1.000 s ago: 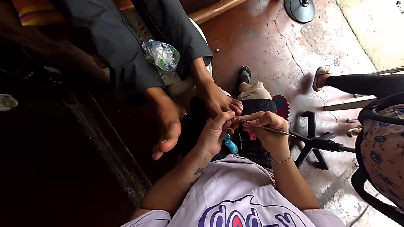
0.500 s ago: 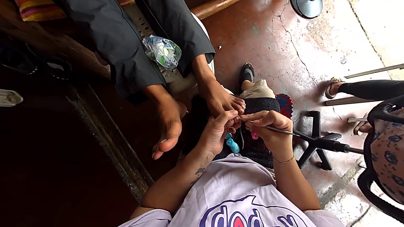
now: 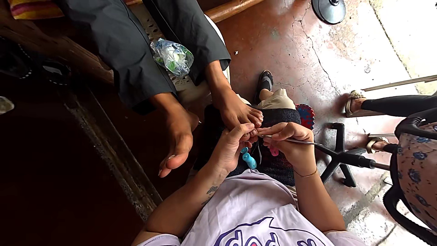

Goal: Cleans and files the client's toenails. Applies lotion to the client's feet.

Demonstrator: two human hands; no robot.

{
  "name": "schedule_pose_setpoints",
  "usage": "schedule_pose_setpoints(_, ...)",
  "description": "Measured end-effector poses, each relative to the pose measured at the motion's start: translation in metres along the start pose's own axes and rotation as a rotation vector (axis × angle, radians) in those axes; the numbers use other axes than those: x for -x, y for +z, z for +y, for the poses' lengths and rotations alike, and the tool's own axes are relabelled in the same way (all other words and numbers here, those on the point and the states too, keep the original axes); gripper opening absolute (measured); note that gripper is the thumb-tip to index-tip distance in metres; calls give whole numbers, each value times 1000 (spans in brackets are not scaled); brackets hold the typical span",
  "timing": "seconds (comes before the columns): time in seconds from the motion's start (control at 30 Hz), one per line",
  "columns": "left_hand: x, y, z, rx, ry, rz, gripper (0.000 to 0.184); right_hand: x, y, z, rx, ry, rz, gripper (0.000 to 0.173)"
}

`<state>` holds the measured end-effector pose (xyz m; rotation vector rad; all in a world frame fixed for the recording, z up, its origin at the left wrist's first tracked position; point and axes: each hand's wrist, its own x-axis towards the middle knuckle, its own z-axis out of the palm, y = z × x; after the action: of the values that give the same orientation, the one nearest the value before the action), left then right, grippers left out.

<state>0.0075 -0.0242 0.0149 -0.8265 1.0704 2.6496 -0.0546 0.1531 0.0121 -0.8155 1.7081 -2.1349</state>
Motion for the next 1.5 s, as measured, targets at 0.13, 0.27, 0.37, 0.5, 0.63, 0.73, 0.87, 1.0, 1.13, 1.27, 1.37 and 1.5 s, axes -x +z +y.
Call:
schedule_pose_setpoints(0.13, -1, -1, 0, 10, 0, -15, 19, 6, 8, 5, -52, -9, 95, 17)
schedule_pose_setpoints(0.27, -1, 0, -1, -12, 0, -11, 17, 7, 14, 9, -59, -21, 165, 16)
schedule_pose_setpoints(0.37, -1, -1, -2, -15, 9, -10, 17, 6, 16, 10, -31, -19, 165, 17)
schedule_pose_setpoints(0.5, -1, 2, -1, -1, 5, 4, 17, 8, 15, 8, -7, -50, 149, 18)
schedule_pose_setpoints(0.63, -1, 2, -2, -1, 10, -7, 17, 8, 13, 7, 39, -62, 132, 19)
schedule_pose_setpoints(0.73, -1, 2, -2, 3, 12, -6, 17, 8, 16, 4, 135, -112, 128, 19)
schedule_pose_setpoints(0.87, -1, 1, -2, 7, 10, -10, 17, 8, 20, 0, 217, -133, 136, 18)
schedule_pose_setpoints(1.0, -1, 1, -2, 2, 13, -5, 18, 7, 20, 2, 244, -158, 122, 17)
schedule_pose_setpoints(1.13, -1, 1, -2, -9, 14, -10, 18, 9, 18, 1, 247, -170, 111, 16)
schedule_pose_setpoints(1.27, -1, 1, -3, 1, 10, 11, 14, 10, 22, 5, 331, -257, 103, 13)
schedule_pose_setpoints(1.37, -1, 2, -2, -6, 13, 8, 16, 12, 20, 3, 272, -206, 115, 16)
schedule_pose_setpoints(1.5, 0, 2, -2, 7, 20, 13, 14, 11, 23, 8, 229, -195, 154, 17)
